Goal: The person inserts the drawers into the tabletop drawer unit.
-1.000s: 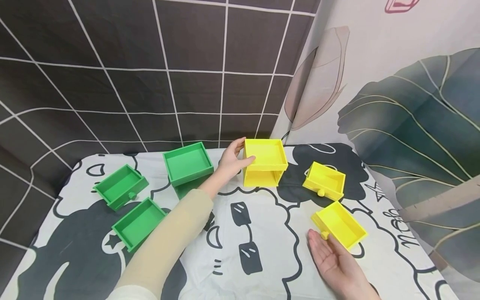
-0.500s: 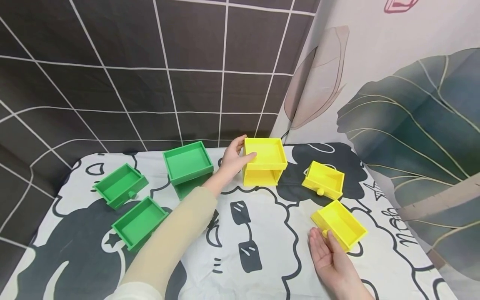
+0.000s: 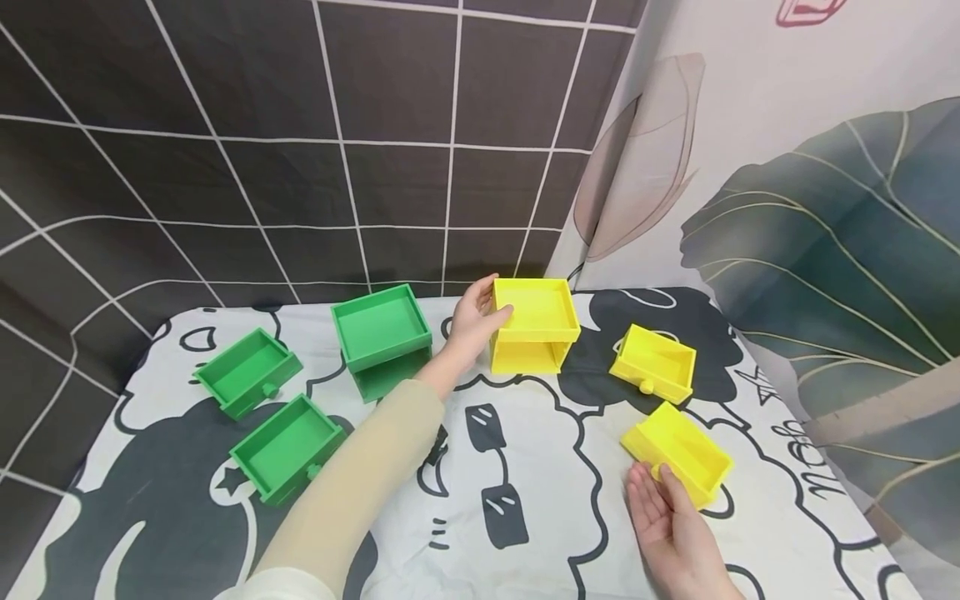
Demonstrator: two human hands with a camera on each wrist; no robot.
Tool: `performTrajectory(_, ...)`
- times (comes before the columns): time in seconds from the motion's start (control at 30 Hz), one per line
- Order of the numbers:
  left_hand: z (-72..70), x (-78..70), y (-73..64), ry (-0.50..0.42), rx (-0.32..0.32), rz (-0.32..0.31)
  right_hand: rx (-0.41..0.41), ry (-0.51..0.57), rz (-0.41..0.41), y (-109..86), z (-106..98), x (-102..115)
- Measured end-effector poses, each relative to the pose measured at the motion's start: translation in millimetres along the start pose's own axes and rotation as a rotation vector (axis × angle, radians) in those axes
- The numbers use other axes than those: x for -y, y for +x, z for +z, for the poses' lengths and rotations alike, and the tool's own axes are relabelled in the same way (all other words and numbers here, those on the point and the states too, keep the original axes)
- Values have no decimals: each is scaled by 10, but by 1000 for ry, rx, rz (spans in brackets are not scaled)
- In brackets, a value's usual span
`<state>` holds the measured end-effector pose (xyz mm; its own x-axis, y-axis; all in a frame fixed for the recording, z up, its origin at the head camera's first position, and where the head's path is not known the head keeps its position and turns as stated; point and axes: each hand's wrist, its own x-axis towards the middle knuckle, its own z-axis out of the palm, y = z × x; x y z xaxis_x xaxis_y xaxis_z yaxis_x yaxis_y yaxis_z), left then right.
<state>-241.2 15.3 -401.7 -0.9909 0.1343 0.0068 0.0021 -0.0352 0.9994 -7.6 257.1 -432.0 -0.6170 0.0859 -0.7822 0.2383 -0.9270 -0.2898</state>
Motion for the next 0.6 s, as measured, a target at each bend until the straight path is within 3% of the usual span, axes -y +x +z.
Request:
performTrajectory(0.17,7,-40,-23,-11,8,-4,45,-72,-6,-35,31,21)
performTrajectory(0.4,29,8,0,12,-31,-15,205,-251,-37,-52,130,-33)
performTrajectory(0.6,27,5,-6,7,-36,-11,215,-380,-66,-57,264,-103)
